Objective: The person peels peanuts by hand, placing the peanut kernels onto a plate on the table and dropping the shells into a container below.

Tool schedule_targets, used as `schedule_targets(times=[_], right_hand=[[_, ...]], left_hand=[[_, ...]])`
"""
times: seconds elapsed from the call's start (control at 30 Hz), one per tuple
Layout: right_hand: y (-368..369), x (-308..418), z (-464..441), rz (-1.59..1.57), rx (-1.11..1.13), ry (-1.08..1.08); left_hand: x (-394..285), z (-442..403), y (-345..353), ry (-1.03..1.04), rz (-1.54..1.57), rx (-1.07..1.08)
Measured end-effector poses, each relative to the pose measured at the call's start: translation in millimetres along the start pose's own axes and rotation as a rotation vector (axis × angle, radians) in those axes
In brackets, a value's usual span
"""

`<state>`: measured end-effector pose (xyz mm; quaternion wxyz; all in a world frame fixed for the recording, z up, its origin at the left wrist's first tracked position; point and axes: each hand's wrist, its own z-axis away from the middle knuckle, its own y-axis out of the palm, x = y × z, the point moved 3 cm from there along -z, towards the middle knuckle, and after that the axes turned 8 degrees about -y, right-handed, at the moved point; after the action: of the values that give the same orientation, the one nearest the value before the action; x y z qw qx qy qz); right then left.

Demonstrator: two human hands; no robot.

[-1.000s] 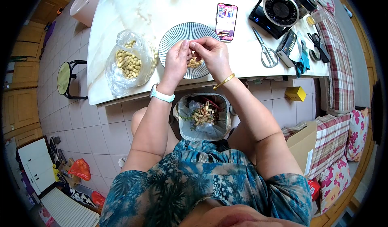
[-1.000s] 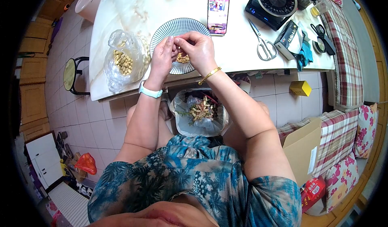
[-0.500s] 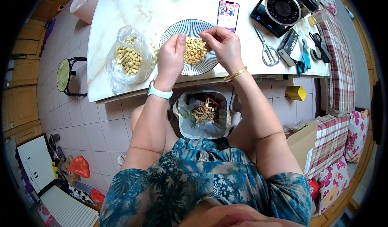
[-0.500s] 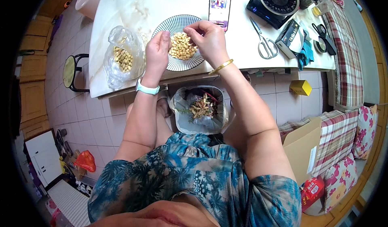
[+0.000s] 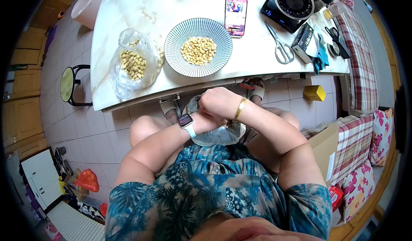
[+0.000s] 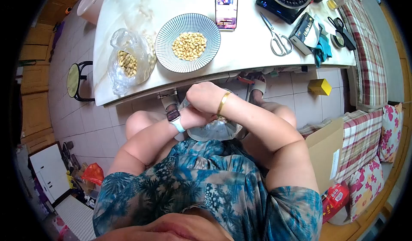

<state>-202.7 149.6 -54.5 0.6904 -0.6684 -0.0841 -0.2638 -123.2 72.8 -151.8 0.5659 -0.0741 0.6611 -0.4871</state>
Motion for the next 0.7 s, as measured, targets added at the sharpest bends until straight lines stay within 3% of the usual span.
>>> schedule_targets(times=[0.03, 0.1, 0.13, 0.3, 0.37, 0.43, 0.5, 0.63, 0.7], right_hand=[[10, -1, 0, -0.006, -0.001, 0.001], [24, -8, 1, 0.187, -0.003, 0.061], [32, -14, 0, 0.22, 0.02, 0.086], [43, -21, 0, 0.248, 0.144, 0.163], [52, -21, 0, 0.197, 0.213, 0.184], [50, -20, 0, 0.198, 0.25, 0.198], [43, -19, 2, 0.185, 0.256, 0.197], [36, -21, 4, 0.189, 0.237, 0.192], [38, -22, 4, 0.19, 0.194, 0.207]], left_hand=[[3, -1, 8, -0.002, 0.001, 0.006], [13, -12, 26, -0.198, -0.118, 0.21], [2, -16, 19, -0.285, -0.216, 0.459], [-2, -16, 36, -0.232, -0.318, 0.478], [0, -13, 51, -0.097, -0.39, 0.466], [-8, -15, 45, -0.081, -0.4, 0.35], [-23, -11, 29, -0.054, -0.421, 0.569], [-14, -14, 41, -0.074, -0.474, 0.622], [2, -10, 53, -0.037, -0.291, 0.29]])
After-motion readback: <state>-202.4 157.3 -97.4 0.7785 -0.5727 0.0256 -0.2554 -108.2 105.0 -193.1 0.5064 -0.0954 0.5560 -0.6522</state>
